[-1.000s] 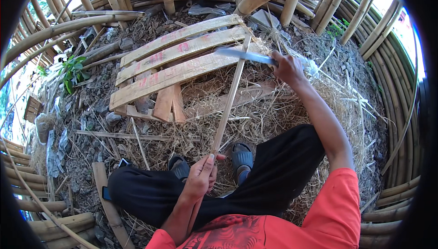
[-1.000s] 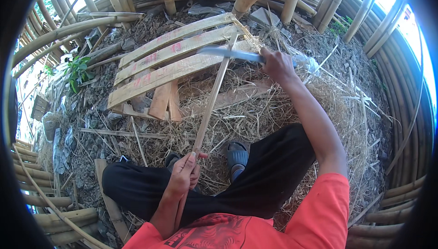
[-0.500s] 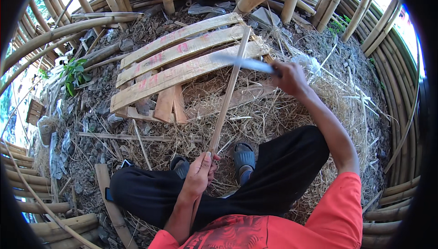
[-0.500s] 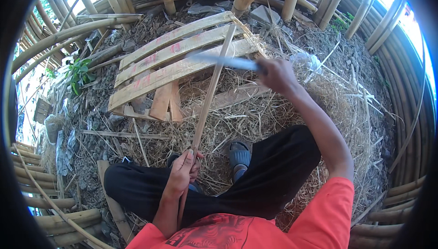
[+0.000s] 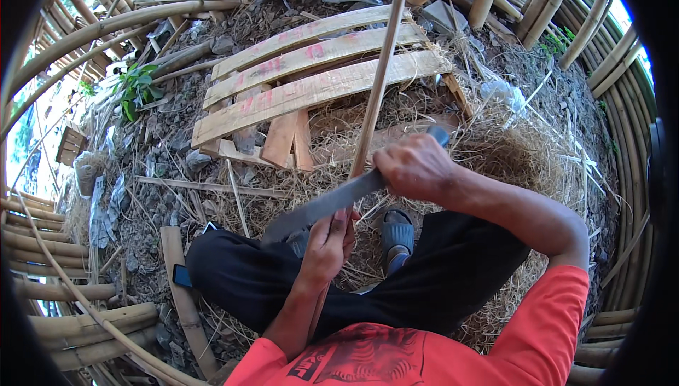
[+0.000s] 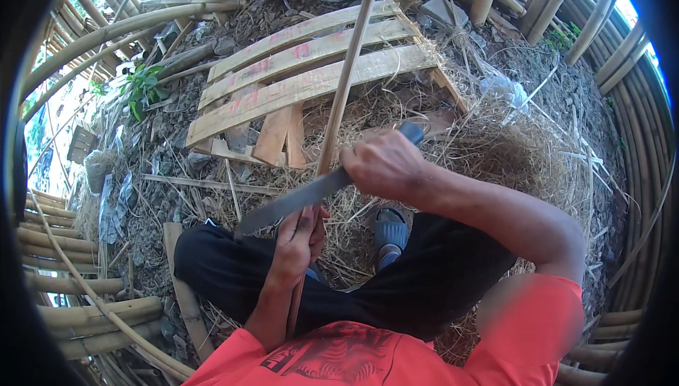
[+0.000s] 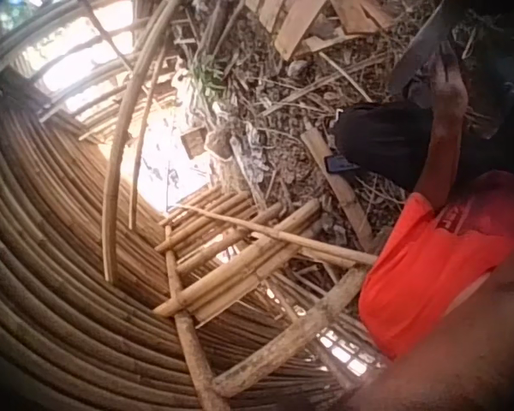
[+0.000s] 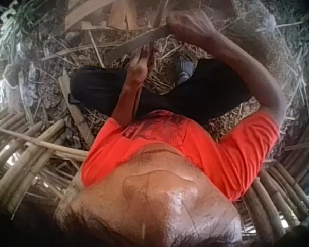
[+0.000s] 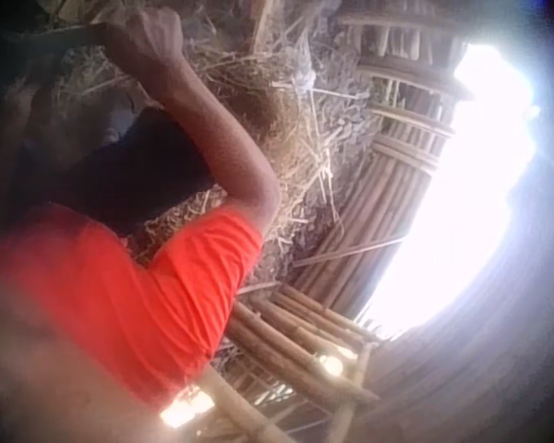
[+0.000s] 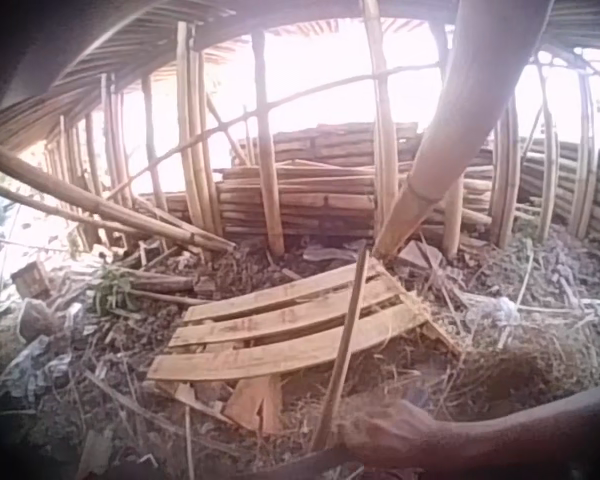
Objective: The person is sharpening a bamboo strip using a large knife by repeatedly scraping the edge of the strip while holding it by hand.
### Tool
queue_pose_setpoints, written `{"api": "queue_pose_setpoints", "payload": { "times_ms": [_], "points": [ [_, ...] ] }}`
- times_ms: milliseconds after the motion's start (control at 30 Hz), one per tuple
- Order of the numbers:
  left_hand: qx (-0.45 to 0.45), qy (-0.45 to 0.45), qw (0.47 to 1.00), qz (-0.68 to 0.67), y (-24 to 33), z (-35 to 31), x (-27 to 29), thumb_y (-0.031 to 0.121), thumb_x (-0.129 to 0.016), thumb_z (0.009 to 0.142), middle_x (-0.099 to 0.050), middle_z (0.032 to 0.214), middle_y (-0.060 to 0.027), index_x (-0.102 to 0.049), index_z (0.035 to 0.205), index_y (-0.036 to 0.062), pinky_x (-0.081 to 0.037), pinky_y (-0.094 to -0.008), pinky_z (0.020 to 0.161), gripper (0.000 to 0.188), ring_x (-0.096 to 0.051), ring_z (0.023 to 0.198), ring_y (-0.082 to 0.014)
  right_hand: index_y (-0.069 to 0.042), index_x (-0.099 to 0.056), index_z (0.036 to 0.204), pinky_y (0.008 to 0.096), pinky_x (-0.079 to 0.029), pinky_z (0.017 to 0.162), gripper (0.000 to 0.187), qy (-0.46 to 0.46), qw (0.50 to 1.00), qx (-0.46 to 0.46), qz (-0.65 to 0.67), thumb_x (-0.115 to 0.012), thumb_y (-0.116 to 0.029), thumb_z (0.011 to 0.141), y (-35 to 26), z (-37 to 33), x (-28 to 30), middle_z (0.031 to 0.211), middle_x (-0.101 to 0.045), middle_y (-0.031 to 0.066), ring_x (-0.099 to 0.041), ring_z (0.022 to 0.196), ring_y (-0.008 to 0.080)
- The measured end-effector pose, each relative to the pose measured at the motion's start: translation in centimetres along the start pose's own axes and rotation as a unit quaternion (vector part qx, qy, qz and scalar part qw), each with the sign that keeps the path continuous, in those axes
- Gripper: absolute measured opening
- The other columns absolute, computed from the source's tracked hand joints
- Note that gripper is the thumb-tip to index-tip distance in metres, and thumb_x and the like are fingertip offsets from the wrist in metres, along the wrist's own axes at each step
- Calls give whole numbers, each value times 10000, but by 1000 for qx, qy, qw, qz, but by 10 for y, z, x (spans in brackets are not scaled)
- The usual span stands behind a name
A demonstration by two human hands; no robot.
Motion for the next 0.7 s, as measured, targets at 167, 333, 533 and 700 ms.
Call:
{"api": "queue_pose_setpoints", "payload": {
  "times_ms": [167,333,533,700],
  "points": [
    [-3,-15,1000,2,-2,-6,2,361,-378,1101,-315,625,85,-532,1022,62,-203,-216,428,346,-260,490,-11,-49,-645,812,439,-555,566,70,-3,993,-116,-4,-616,-112,822,46,6,13,653,-669,117,-693,598,298],
    [-19,-30,999,17,1,-14,4,411,-386,1089,-336,620,64,-508,1031,59,-218,-209,392,377,-272,452,-18,-69,-666,781,442,-555,603,60,43,988,-148,-24,-655,-127,773,70,3,22,663,-673,125,-689,612,324],
    [-22,-34,998,39,-6,-21,4,424,-387,1086,-330,611,62,-508,1028,56,-238,-208,385,391,-282,449,-20,-73,-684,753,445,-536,584,91,59,970,-234,-9,-665,-144,806,110,-14,32,621,-655,122,-673,571,299],
    [0,-13,1000,3,-4,-19,1,397,-391,1091,-350,628,64,-532,1059,51,-232,-205,413,375,-290,479,-20,-52,-660,828,449,-508,562,92,6,977,-213,29,-662,-144,830,84,-29,30,624,-635,109,-634,536,287]
  ]
}}
Point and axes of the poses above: each hand's wrist, its own z-axis towards the middle knuckle, its own x-axis out of the back of the hand, y = z × x, the point moved 10 cm from there along z, towards the middle knuckle
